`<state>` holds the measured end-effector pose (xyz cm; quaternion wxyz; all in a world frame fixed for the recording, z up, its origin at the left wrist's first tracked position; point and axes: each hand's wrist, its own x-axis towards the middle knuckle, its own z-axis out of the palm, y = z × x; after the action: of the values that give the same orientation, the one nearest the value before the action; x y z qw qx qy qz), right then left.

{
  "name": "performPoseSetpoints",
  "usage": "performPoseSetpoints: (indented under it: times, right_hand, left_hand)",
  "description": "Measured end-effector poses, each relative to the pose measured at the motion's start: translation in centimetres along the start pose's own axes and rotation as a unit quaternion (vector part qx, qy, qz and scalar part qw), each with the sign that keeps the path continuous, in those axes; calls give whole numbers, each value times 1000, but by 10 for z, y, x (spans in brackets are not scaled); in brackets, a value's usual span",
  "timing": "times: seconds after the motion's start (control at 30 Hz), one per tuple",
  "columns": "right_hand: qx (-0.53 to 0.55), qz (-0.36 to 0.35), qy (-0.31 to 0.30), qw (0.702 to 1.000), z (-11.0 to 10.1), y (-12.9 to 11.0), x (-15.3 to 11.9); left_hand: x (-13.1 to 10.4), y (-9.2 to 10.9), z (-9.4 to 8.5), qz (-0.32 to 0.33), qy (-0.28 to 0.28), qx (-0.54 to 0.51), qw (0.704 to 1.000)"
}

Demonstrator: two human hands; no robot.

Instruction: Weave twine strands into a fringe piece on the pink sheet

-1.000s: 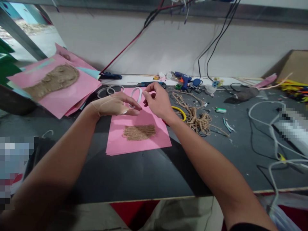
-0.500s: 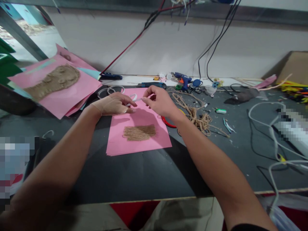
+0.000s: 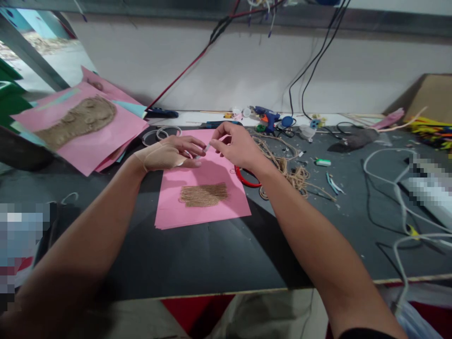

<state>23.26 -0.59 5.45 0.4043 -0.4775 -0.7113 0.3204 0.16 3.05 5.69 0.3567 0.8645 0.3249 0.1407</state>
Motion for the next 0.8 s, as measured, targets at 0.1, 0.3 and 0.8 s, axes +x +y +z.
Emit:
performPoseSetpoints:
  times: [0.1, 0.3, 0.8]
  right_hand:
    - [0, 9, 3, 1000, 0, -1, 0]
    - [-13, 0, 26, 1000, -8, 2, 3]
    - [-512, 230, -313, 767, -49, 26, 4]
  left_hand:
    - [1, 2, 0, 0, -4, -11, 1000]
    - [-1, 3, -1, -18, 31, 11, 999]
    - [-1, -14, 0, -54, 132, -49, 989]
